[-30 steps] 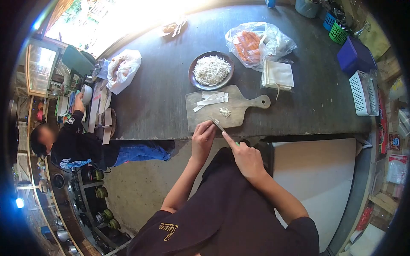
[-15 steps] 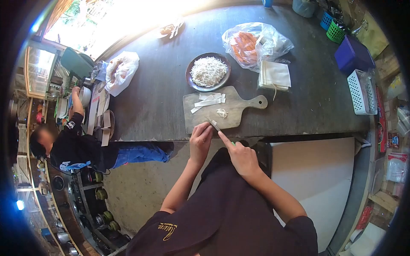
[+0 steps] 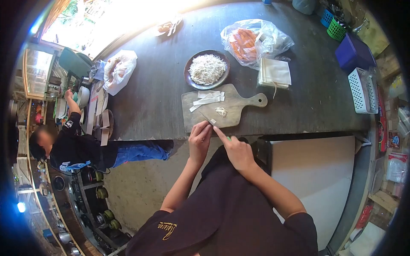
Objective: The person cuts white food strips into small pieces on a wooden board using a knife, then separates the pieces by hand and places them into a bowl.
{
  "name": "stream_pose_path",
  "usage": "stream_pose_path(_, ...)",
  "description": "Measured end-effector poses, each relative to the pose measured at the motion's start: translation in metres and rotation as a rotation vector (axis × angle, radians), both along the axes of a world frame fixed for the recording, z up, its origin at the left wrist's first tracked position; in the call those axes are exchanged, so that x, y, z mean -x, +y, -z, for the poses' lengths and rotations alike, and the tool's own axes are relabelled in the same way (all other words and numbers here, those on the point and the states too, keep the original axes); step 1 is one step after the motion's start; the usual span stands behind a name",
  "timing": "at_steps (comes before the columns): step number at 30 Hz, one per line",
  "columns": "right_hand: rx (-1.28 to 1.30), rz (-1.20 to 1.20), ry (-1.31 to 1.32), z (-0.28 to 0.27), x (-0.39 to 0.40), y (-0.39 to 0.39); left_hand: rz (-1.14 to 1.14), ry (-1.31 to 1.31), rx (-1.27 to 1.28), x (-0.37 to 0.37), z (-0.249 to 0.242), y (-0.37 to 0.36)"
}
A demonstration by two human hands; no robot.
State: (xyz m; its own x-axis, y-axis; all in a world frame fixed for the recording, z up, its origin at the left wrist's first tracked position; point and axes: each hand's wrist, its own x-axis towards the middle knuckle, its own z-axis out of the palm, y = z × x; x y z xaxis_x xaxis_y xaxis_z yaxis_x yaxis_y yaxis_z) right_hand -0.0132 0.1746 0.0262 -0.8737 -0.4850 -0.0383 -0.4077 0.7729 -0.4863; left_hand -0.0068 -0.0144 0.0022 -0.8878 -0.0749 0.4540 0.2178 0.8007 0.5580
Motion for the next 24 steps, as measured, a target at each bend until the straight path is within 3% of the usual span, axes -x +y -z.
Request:
stream_pose_path(2, 0.084, 0.002, 0.041, 0.011, 0.01, -0.008, -0.008, 0.002, 0.008, 0.001, 0.001, -0.001)
stream_pose_path(8, -0.057, -0.032, 0.025, -0.023, -0.005, 0.012, -0.009, 0.017, 0.008, -0.001, 0.003, -0.001)
stream_pose_path(11, -0.102, 0.0, 0.088, -0.005, -0.01, 0.008, -0.002, 0.021, 0.006, -0.001, 0.005, -0.001)
stream_pose_path(17, 0.073, 0.001, 0.088, 0.015, 0.006, -0.005, 0.001, 0.02, 0.021, -0.001, 0.006, -0.002)
stream_pose_path(24, 0.246, -0.019, -0.122, 0.001, 0.022, 0.014, 0.015, -0.012, 0.072, -0.002, -0.013, -0.004)
